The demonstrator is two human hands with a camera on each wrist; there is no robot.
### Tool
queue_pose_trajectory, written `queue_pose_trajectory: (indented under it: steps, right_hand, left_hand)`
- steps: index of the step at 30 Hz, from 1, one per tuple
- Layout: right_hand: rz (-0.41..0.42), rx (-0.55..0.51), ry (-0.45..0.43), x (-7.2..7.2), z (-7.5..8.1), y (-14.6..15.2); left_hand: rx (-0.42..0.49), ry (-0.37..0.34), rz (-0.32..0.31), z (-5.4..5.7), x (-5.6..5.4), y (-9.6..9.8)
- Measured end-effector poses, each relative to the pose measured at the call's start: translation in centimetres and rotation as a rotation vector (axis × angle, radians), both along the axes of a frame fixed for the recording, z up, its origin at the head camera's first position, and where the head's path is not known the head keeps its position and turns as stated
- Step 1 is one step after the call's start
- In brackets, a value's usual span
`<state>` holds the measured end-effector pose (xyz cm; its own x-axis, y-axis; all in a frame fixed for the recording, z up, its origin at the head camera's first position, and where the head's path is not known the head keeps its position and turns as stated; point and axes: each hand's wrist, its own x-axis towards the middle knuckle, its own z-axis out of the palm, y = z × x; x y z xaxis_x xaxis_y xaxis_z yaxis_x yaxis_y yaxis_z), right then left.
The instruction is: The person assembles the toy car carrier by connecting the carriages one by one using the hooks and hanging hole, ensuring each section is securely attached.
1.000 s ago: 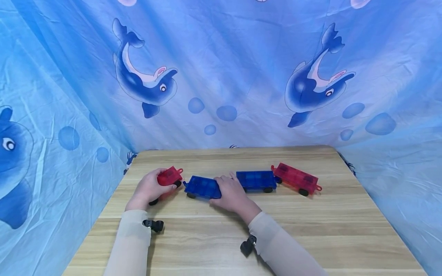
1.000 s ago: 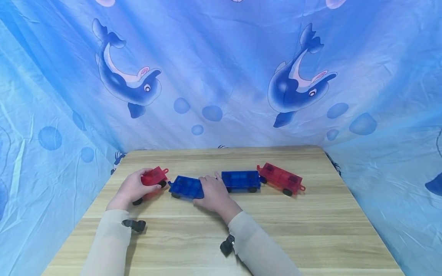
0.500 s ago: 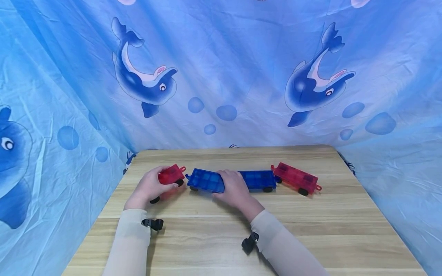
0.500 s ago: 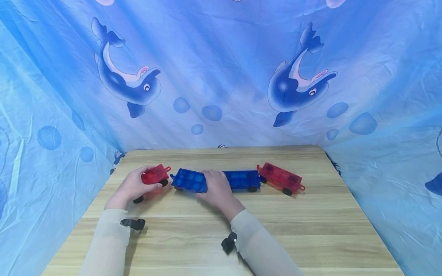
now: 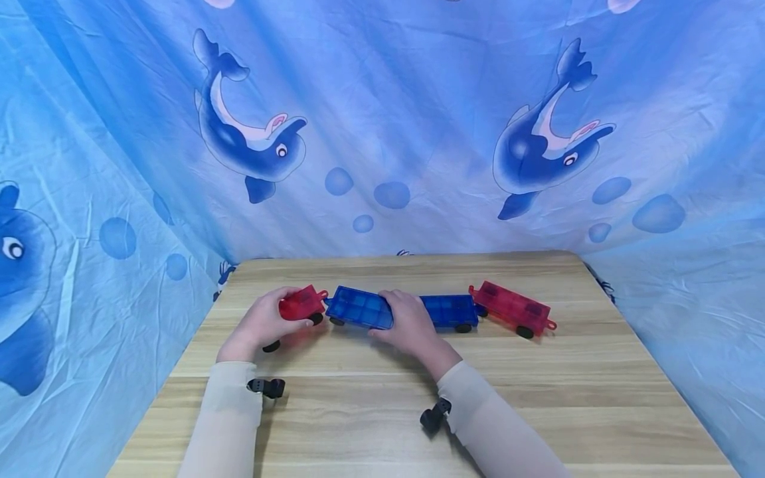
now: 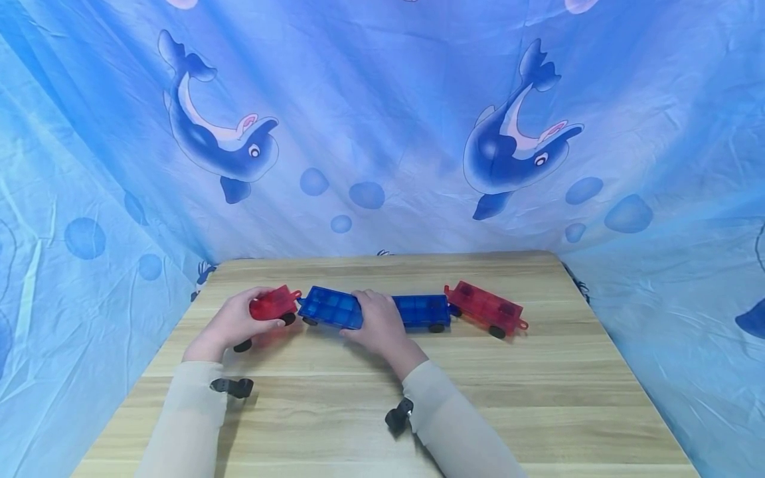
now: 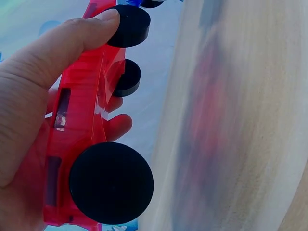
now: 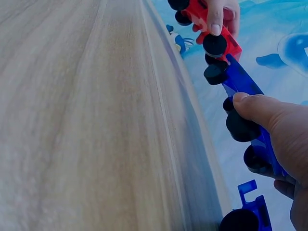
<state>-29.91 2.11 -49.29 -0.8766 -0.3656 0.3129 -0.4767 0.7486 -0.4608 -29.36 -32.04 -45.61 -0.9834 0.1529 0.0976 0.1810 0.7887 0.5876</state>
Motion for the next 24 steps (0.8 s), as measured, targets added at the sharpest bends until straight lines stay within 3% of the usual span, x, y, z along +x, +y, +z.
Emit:
queue_pose_trajectory:
  steps: [14,19,24]
  right_hand:
    - [0.023,0.005,0.01,-0.07,0.18,0.36]
    - [0.026,0.03,0.01,-0.13,0.1,0.41]
    - [0.002,0.016,0.016,-0.12,0.06,0.43]
  left_hand:
    - [-0.017,-0.042,0.018,-0.71,-0.07,-0.51]
    - [0.021,-0.06,0.02,-0.65,-0.03,-0.49]
    - [0.029,-0.042,-0.016,-0.31,-0.04,-0.26]
